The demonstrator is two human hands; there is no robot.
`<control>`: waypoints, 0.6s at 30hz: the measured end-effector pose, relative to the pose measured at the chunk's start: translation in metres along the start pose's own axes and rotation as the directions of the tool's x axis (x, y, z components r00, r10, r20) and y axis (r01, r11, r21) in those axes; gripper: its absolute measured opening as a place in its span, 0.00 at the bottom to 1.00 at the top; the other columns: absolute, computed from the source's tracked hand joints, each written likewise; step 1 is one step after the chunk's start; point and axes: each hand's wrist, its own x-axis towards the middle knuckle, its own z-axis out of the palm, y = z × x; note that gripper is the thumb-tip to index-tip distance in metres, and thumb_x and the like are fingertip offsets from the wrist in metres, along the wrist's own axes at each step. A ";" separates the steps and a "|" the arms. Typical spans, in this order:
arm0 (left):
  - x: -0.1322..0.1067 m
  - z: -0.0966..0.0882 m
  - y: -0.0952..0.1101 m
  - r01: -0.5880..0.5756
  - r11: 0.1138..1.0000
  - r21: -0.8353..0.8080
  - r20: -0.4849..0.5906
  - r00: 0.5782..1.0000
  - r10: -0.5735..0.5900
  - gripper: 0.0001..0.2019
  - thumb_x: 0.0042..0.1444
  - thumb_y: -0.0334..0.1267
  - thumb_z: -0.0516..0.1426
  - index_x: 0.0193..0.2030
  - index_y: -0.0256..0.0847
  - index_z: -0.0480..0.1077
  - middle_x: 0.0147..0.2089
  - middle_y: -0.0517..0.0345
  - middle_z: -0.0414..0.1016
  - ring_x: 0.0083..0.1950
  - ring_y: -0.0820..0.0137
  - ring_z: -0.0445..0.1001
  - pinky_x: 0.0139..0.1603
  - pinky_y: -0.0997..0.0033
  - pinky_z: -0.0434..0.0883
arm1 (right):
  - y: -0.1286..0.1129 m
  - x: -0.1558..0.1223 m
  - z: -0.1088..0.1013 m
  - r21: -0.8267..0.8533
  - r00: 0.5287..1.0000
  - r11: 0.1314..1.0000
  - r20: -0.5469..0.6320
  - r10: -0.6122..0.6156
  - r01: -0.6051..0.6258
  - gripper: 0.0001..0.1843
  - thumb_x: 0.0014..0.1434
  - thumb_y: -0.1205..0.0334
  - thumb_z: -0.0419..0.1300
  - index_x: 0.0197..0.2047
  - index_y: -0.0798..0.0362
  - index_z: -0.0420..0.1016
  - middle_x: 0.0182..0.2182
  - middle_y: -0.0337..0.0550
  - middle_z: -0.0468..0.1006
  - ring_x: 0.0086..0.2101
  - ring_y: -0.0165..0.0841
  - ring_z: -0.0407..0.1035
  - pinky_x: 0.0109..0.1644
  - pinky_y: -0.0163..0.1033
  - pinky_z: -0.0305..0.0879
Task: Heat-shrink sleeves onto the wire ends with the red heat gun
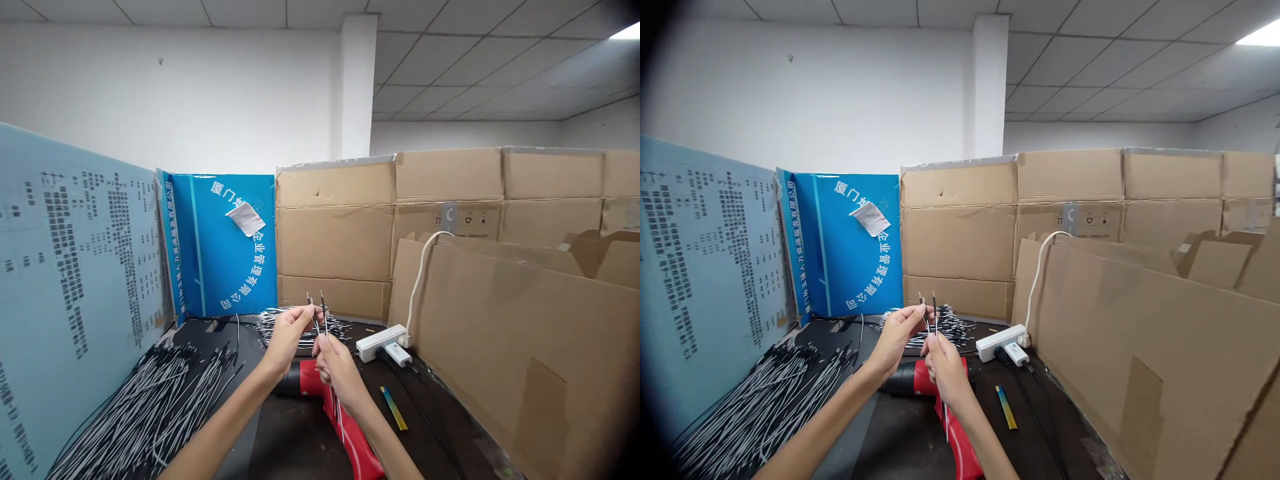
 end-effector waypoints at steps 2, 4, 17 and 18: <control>-0.001 0.000 0.000 0.006 1.000 -0.006 0.017 1.000 -0.006 0.19 0.58 0.52 0.62 0.43 0.36 0.81 0.44 0.46 0.83 0.45 0.63 0.80 0.50 0.66 0.73 | -0.002 -0.002 -0.001 -0.016 1.000 1.000 -0.002 0.001 -0.001 0.27 0.61 0.34 0.56 0.31 0.51 0.64 0.16 0.25 0.53 0.16 0.22 0.39 0.20 0.30 0.37; -0.002 0.001 0.000 0.016 1.000 -0.023 0.040 0.999 -0.015 0.18 0.58 0.52 0.63 0.42 0.36 0.81 0.43 0.47 0.83 0.45 0.62 0.80 0.51 0.66 0.73 | -0.003 -0.003 -0.003 -0.031 1.000 0.999 0.006 0.008 -0.008 0.27 0.61 0.33 0.56 0.31 0.51 0.64 0.16 0.25 0.53 0.16 0.22 0.39 0.20 0.30 0.37; -0.019 0.019 -0.003 0.077 0.997 0.020 0.074 0.994 -0.079 0.24 0.54 0.56 0.64 0.41 0.32 0.78 0.36 0.42 0.83 0.37 0.61 0.81 0.40 0.66 0.74 | 0.003 -0.007 0.000 -0.026 0.997 0.997 0.007 0.076 -0.075 0.30 0.55 0.30 0.60 0.28 0.48 0.59 0.15 0.27 0.53 0.16 0.23 0.42 0.19 0.33 0.39; -0.023 0.022 -0.006 0.058 0.998 0.023 0.073 0.996 -0.059 0.25 0.55 0.58 0.62 0.41 0.33 0.78 0.36 0.43 0.83 0.35 0.62 0.81 0.39 0.66 0.74 | 0.004 -0.008 0.001 -0.016 0.997 0.997 -0.017 0.070 -0.071 0.30 0.55 0.30 0.61 0.27 0.48 0.59 0.14 0.28 0.53 0.16 0.24 0.43 0.19 0.34 0.39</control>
